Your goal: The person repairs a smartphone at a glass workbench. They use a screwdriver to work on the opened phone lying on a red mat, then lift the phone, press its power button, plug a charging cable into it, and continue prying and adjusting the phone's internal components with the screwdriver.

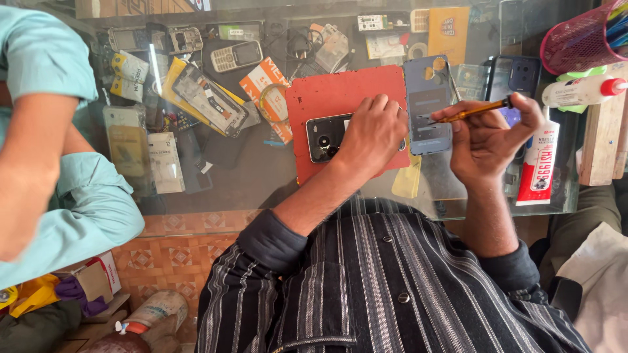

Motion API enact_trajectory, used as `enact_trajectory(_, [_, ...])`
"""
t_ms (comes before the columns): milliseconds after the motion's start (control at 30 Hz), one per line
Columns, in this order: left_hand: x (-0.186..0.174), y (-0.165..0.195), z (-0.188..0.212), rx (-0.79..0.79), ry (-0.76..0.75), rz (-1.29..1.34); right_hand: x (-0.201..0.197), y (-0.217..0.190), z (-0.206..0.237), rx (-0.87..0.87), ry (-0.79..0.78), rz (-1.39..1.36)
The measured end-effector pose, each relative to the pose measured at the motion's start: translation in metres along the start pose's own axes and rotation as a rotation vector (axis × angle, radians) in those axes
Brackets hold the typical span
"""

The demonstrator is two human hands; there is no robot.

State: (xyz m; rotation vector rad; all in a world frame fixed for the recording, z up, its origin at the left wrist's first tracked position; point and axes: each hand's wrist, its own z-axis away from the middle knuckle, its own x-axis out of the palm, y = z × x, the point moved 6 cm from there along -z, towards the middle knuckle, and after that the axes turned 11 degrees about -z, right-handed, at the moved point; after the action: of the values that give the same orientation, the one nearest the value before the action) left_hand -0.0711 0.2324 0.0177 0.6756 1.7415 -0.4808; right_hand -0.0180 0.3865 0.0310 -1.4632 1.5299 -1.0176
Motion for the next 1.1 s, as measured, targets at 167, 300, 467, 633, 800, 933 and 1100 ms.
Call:
enact_trajectory(167, [0.014,0.008,-0.004,0.113,-0.18,-0.193,-0.017,0.0,0.011,0.011,0.048,0.057])
enact_trajectory(300, [0.01,0.011,-0.007,0.124,0.018,0.079,-0.033,0.005,0.019,0.028,0.102,0.06])
enact_trajectory(467, [0.022,0.02,-0.022,0.08,0.003,0.44,-0.042,0.004,0.024,0.047,0.142,0.059])
enact_trajectory(633, [0.016,0.017,-0.023,0.073,0.079,0.502,-0.028,-0.011,0.017,-0.003,0.108,0.172])
enact_trajectory(800, [-0.004,-0.021,0.0,-0.001,0.159,0.532,-0.001,-0.002,0.012,-0.01,0.062,0.189])
enact_trajectory(933, [-0.021,-0.061,0.027,-0.079,0.085,0.505,0.022,0.02,0.005,-0.074,-0.002,0.194])
enact_trajectory(1100, [-0.037,-0.081,0.052,-0.081,0.086,0.542,0.031,0.035,0.0,-0.097,-0.011,0.18])
